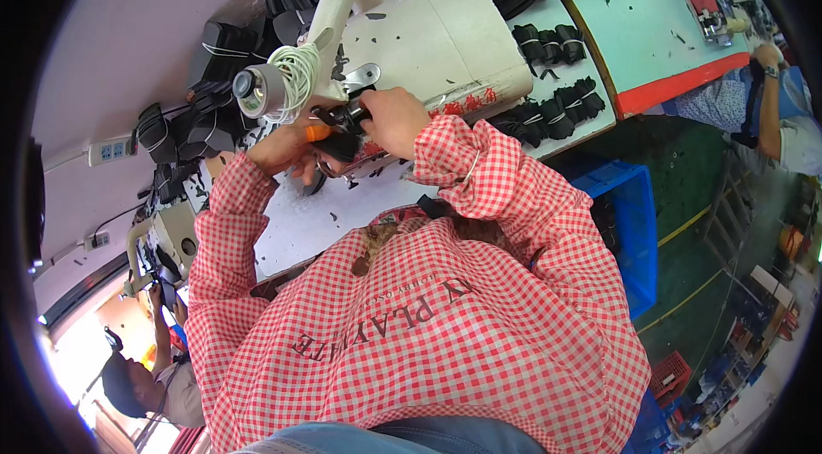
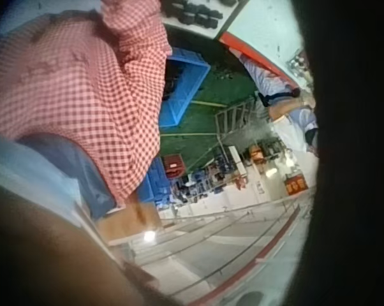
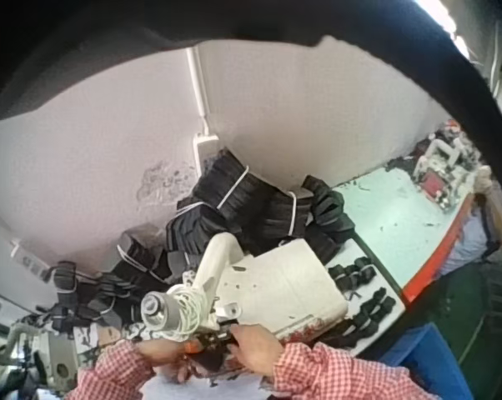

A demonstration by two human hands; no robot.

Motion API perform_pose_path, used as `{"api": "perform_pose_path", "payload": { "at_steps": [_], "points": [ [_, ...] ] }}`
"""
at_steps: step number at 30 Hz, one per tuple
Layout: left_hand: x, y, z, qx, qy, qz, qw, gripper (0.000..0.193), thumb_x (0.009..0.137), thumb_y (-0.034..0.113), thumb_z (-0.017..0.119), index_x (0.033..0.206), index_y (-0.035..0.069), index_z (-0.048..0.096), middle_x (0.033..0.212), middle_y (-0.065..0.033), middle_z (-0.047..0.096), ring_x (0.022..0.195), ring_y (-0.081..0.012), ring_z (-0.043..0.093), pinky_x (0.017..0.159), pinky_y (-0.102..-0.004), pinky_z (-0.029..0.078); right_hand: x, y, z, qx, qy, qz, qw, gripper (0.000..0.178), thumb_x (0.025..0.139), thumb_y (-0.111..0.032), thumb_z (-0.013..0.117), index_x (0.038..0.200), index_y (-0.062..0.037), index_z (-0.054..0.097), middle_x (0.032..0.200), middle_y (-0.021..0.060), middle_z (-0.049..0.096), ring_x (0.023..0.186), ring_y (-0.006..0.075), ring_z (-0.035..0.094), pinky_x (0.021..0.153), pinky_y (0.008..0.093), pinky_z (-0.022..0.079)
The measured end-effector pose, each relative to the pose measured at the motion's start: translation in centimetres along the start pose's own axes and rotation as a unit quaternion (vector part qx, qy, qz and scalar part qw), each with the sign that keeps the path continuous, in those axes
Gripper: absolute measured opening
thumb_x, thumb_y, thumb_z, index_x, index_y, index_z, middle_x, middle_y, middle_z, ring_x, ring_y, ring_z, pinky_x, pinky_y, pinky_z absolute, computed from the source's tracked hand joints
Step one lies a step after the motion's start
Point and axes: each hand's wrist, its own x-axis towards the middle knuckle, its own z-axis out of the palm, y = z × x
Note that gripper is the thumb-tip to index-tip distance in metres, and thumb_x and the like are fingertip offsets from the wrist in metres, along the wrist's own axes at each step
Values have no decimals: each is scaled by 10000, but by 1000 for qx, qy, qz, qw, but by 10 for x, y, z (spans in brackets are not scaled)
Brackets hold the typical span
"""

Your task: The person trims leather shoe pieces by feeding their edges through a machine by hand, then stacks the processed pieces on the workbench.

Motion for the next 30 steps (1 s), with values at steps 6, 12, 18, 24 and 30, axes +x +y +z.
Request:
{"api": "perform_pose_path", "payload": {
  "at_steps": [6,12,18,24,30],
  "points": [
    [-4,7,23,-15,123,22,992,311,991,207,352,1161,18,530,754,-116,694,401,-124,575,306,-190,366,-6,24,-21,172,-74,-65,980,164,761,-162,670,869,-42,697,815,145,647,815,328,624,752,415,499],
    [-4,-13,10,-2,85,57,995,333,1000,205,352,1219,20,520,753,-110,690,408,-127,586,321,-190,410,0,13,-8,114,-44,-35,992,212,766,-128,669,955,-32,678,839,149,650,826,294,631,745,384,497],
    [6,4,25,-32,66,15,997,313,1010,212,365,1188,7,521,696,-108,679,425,-149,606,320,-208,411,0,24,-9,104,-69,-103,987,254,782,-113,682,1010,-4,658,908,154,677,817,291,662,767,348,508],
    [4,-19,15,-8,152,77,985,349,1014,209,338,1266,-5,448,790,-132,695,442,-166,620,343,-210,431,-3,22,-12,138,-35,-60,988,228,783,-105,677,988,-7,661,858,160,660,769,321,640,716,356,497],
    [-5,-9,16,-44,120,30,991,375,1009,194,352,1322,-7,405,763,-127,687,434,-163,610,321,-208,402,3,12,-3,83,-5,-60,995,248,775,-106,686,1000,-2,667,878,134,675,777,273,666,716,347,505]
  ]
}}
